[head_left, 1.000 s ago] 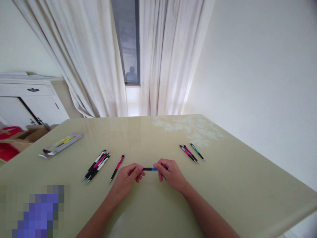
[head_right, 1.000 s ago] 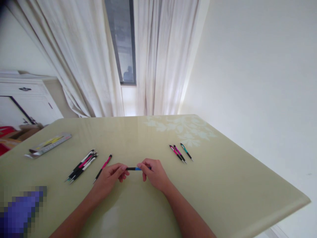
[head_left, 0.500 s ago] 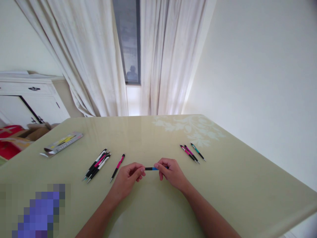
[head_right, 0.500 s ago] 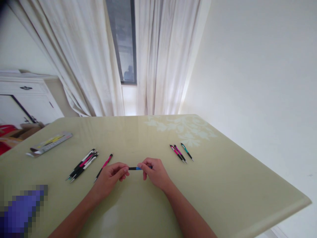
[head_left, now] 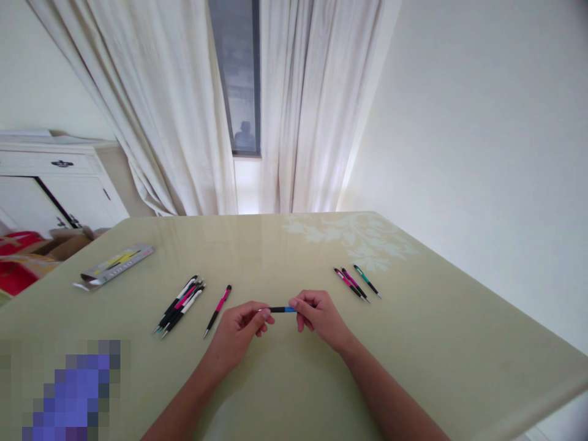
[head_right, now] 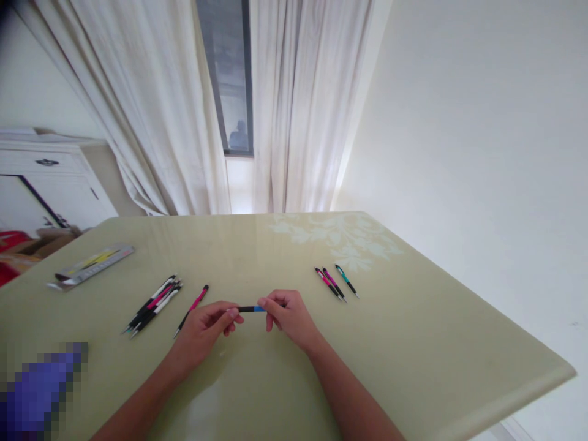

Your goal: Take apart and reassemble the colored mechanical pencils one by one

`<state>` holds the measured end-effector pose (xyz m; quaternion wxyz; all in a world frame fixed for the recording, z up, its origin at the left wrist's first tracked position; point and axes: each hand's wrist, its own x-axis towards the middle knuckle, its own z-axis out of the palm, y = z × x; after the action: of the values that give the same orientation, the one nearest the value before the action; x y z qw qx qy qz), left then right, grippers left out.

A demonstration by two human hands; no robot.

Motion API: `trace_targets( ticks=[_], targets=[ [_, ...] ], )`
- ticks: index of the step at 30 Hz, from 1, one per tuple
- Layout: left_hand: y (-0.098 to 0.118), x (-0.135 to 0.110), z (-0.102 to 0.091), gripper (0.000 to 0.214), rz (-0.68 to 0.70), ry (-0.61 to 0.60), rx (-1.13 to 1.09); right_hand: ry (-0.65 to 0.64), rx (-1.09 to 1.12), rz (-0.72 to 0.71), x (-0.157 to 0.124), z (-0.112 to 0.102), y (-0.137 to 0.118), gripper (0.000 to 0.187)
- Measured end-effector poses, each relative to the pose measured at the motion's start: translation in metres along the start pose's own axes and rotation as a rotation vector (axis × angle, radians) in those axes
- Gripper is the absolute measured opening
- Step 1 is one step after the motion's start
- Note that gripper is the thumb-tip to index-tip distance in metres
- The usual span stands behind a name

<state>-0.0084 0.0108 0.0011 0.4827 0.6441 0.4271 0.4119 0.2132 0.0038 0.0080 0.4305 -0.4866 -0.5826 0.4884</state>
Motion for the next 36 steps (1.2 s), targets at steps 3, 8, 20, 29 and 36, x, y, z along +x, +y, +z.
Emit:
trace_targets(
  ticks=[3,8,20,29,36],
  targets=[
    [-0.004,-0.002,0.000,0.036,0.012,0.002,-0.009,-0.008,0.066,0.040,0.001,0.000,0.001,0.046],
    [-0.005,-0.005,0.002,0.030,0.043,-0.058,0.092,0.080,0.114,0.023,0.001,0.003,-0.002,0.038],
    [0.003,-0.007,0.008,0.022,0.123,0.010,0.252,0.134,0.065,-0.012,-0.001,0.000,-0.008,0.041],
    [0.004,-0.008,0.008,0.019,0.162,0.001,0.295,0.063,-0.038,-0.018,-0.004,0.002,-0.007,0.040],
    [-0.001,-0.007,0.005,0.020,0.162,-0.020,0.322,0.078,-0.005,0.010,-0.005,0.001,-0.009,0.043]
  ],
)
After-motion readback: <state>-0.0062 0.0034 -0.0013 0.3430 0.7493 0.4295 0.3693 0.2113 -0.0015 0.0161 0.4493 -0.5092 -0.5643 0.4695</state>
